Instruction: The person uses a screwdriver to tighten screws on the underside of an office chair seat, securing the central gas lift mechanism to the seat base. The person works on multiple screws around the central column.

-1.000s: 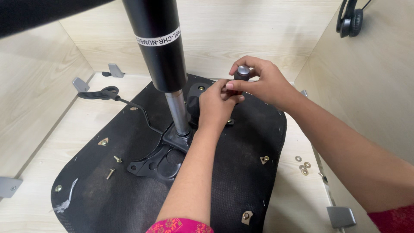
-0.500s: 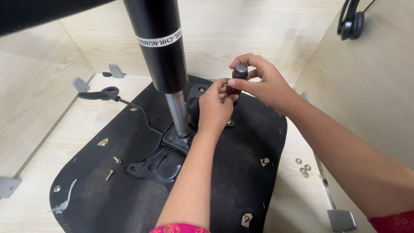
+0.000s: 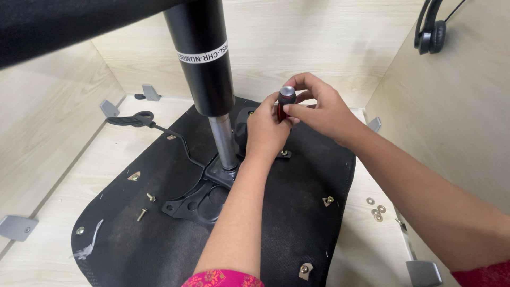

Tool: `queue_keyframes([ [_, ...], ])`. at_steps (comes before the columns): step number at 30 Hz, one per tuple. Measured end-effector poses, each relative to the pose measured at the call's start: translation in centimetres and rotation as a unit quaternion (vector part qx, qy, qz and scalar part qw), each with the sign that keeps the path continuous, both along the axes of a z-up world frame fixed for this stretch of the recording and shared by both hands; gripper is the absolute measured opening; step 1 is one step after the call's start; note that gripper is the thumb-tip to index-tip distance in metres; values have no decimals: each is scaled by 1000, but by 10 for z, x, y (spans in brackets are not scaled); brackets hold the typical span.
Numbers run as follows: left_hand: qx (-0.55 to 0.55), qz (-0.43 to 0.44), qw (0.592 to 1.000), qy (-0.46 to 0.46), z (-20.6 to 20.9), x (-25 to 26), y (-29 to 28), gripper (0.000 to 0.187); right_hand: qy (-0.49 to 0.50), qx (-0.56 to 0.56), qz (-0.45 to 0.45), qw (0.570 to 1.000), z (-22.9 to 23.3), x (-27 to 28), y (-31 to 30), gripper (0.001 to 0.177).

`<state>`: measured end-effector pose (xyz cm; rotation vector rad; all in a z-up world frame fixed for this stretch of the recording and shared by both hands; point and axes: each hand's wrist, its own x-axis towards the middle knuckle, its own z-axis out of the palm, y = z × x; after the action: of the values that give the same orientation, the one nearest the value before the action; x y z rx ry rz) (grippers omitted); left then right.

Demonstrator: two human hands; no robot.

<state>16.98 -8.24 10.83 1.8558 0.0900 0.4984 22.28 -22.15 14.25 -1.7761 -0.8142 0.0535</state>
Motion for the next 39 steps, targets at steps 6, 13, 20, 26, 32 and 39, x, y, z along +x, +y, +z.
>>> queue_keyframes([
  [6, 78, 6, 995, 69, -1, -6, 7, 31, -94, -97, -90, 987, 3, -8, 10, 40],
  [13, -48, -54, 996, -59, -13, 4, 12, 44, -17, -14, -43, 999, -3, 1, 4, 40],
  [20, -5, 2, 999, 48, 0, -1, 6, 36, -121, -24, -31, 992, -6, 1, 3, 31],
  [26, 38, -31, 998, -35, -10, 8, 6, 54, -12, -36, -88, 995, -6, -3, 2, 40],
  [32, -57, -21, 998, 1, -13, 9, -1, 41, -14, 71, 19, 997, -15, 7, 0, 34],
  [39, -2, 15, 998, 59, -6, -3, -5, 40, -101, -28, -92, 990, -14, -7, 6, 39],
])
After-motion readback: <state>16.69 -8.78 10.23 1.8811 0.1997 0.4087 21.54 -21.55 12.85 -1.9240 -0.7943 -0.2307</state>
